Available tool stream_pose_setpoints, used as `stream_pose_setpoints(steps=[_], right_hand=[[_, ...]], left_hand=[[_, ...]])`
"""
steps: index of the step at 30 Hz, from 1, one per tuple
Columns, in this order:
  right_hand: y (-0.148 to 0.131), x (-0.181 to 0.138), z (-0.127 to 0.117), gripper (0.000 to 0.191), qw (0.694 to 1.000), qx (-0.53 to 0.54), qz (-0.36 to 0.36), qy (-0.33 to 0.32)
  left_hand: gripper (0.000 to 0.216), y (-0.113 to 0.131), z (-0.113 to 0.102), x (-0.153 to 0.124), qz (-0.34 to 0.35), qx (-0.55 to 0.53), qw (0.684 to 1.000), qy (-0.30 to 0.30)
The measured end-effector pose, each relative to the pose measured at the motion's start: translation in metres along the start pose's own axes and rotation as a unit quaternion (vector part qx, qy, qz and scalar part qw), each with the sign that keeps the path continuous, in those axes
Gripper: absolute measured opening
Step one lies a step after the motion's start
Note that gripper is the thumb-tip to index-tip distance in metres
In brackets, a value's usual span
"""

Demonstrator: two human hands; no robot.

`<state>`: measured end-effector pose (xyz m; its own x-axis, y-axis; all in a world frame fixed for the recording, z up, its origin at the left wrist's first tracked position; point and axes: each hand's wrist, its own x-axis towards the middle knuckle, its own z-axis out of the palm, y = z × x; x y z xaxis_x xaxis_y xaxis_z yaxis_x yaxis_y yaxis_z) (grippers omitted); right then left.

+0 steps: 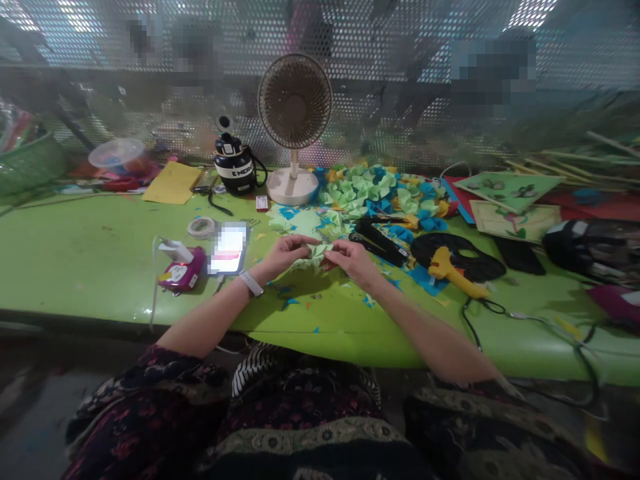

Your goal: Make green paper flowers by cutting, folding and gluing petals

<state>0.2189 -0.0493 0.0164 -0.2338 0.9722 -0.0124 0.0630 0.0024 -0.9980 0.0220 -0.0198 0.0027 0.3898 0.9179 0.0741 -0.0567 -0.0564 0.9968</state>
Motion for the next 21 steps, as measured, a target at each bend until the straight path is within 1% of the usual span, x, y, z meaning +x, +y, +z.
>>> stream_pose_setpoints(steps=[7,16,21], right_hand=[[0.0018,0.0016,-0.0002,0.028,1.000,-0.005,-0.010,0.000],[-0.0029,-0.0003,0.0014,0.025,0.999,-0.035,-0.005,0.005],[0.0022,0.0023,0.0001,0.023,0.999,-0.049,-0.006,0.002]], left_hand=[[0.028,-0.0004,-0.0009,0.0004,-0.008,-0.001,1.000,0.001],[0.026,-0.0052,-0.0021,0.0013,0.006,0.024,1.000,-0.011],[0.028,-0.0052,-0.0012,0.0003,0.012,0.048,0.999,-0.020]])
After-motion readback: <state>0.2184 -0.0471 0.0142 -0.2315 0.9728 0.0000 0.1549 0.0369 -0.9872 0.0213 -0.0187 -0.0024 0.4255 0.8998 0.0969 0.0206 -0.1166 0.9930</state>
